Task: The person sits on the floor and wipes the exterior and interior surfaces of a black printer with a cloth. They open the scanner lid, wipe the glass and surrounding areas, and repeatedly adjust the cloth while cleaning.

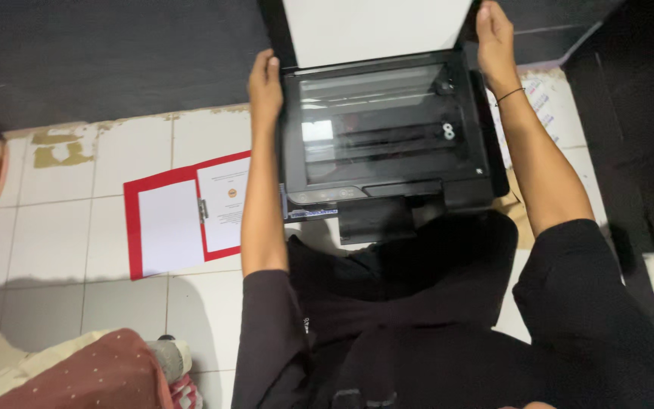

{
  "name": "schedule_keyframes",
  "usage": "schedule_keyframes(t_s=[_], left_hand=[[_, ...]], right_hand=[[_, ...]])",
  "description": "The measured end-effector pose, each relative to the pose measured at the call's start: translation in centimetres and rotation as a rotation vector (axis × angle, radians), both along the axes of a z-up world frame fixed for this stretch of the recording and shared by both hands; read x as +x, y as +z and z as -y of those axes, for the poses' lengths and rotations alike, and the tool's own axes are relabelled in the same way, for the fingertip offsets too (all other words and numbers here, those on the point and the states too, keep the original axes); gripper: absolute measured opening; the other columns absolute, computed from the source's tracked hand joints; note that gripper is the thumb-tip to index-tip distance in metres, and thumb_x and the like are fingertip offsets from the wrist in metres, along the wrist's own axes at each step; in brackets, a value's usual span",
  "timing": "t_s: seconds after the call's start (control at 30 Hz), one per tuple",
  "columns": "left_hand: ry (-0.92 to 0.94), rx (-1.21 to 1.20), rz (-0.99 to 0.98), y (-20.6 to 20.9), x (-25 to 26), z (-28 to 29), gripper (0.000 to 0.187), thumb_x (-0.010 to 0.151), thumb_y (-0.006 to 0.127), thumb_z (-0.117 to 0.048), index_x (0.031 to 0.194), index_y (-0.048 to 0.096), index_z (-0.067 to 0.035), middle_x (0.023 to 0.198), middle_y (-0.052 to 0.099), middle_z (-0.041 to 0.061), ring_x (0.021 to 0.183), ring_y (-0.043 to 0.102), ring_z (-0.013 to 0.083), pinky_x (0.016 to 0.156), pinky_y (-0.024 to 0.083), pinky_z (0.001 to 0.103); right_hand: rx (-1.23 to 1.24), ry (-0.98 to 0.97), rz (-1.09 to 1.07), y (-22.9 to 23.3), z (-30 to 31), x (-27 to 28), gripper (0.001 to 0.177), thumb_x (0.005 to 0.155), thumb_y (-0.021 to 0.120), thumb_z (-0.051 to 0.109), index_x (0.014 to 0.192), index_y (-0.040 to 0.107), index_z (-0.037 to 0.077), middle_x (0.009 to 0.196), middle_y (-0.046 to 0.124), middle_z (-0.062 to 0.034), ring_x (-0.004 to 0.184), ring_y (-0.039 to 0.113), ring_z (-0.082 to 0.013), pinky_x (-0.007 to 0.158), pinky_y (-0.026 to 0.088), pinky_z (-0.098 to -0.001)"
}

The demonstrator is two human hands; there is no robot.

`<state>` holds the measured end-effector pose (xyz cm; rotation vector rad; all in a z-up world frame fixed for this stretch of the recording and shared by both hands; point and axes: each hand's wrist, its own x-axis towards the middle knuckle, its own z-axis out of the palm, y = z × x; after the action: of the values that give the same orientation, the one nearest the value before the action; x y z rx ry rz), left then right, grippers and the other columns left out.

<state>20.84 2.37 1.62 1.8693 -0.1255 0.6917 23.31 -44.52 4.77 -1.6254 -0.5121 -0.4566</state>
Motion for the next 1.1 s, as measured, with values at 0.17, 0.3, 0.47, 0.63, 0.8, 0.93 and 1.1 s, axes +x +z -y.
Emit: schedule_keyframes(t_s=[0.17,0.3,0.47,0.63,0.8,0.93,1.1], left_hand=[[0.03,0.093,-0.036,2.9,-6.4,0.6,0.037,0.109,0.052,-0.019,0.143,0.056,-0.005,0.145,0.061,0.019,0.139,0.055,0.0355,0.119,0.039,0.044],[0.15,0.358,-0.021,6.7,-11.6,4.7,0.046,0.104,0.063,-0.021,0.146,0.051,-0.004,0.149,0.054,0.02,0.14,0.047,0.0389,0.118,0.034,0.048],[0.05,0.562,0.138,10.9,-14.8,11.8,0.041,0.107,0.066,-0.024,0.142,0.054,-0.006,0.143,0.057,0.018,0.136,0.05,0.0369,0.116,0.036,0.051],[-0.209,0.476,0.257,11.2,-16.7,23.2,0.031,0.094,0.073,-0.02,0.122,0.066,-0.008,0.12,0.07,0.015,0.116,0.062,0.0373,0.104,0.044,0.05],[-0.528,0.455,0.499,8.2,-19.4,35.2,0.022,0.09,0.072,-0.011,0.111,0.069,-0.007,0.103,0.072,0.011,0.103,0.067,0.0323,0.094,0.05,0.045],[-0.632,0.523,0.37,3.2,-22.2,42.7,0.025,0.077,0.071,-0.016,0.102,0.07,-0.011,0.094,0.072,0.006,0.098,0.066,0.0287,0.089,0.049,0.045],[-0.686,0.618,0.122,-4.4,-23.2,46.4,0.026,0.082,0.07,-0.018,0.108,0.071,-0.017,0.099,0.072,0.004,0.106,0.065,0.0263,0.096,0.047,0.044]], right_hand=[[-0.067,-0.022,-0.098,-2.2,6.1,-4.8,0.028,0.12,0.05,0.023,0.137,0.058,0.002,0.122,0.073,-0.0109,0.11,0.07,-0.0153,0.096,0.055,-0.0281],[-0.05,-0.158,-0.22,-5.4,12.7,-10.0,0.024,0.118,0.051,0.015,0.134,0.062,0.001,0.117,0.075,-0.0104,0.107,0.072,-0.0156,0.093,0.056,-0.0274],[-0.064,-0.292,-0.29,-10.4,17.6,-14.4,0.022,0.115,0.053,0.014,0.127,0.064,0.0,0.109,0.074,-0.0092,0.097,0.071,-0.0146,0.082,0.054,-0.0268],[-0.06,-0.388,-0.429,-15.4,17.5,-18.5,0.02,0.111,0.059,0.016,0.119,0.068,0.001,0.1,0.069,-0.0041,0.089,0.064,-0.0124,0.083,0.055,-0.0274],[-0.127,-0.382,-0.499,-18.0,15.7,-23.5,0.019,0.102,0.065,0.012,0.115,0.068,-0.002,0.105,0.07,-0.0093,0.096,0.065,-0.0153,0.086,0.055,-0.0301],[-0.37,-0.305,-0.533,-19.1,13.7,-26.1,0.04,0.1,0.061,0.016,0.136,0.051,0.003,0.127,0.058,-0.0128,0.115,0.055,-0.0218,0.097,0.047,-0.0368],[-0.691,-0.165,-0.371,-19.7,10.9,-28.8,0.058,0.107,0.055,0.023,0.158,0.033,0.006,0.156,0.04,-0.0184,0.144,0.038,-0.0275,0.117,0.032,-0.0428]])
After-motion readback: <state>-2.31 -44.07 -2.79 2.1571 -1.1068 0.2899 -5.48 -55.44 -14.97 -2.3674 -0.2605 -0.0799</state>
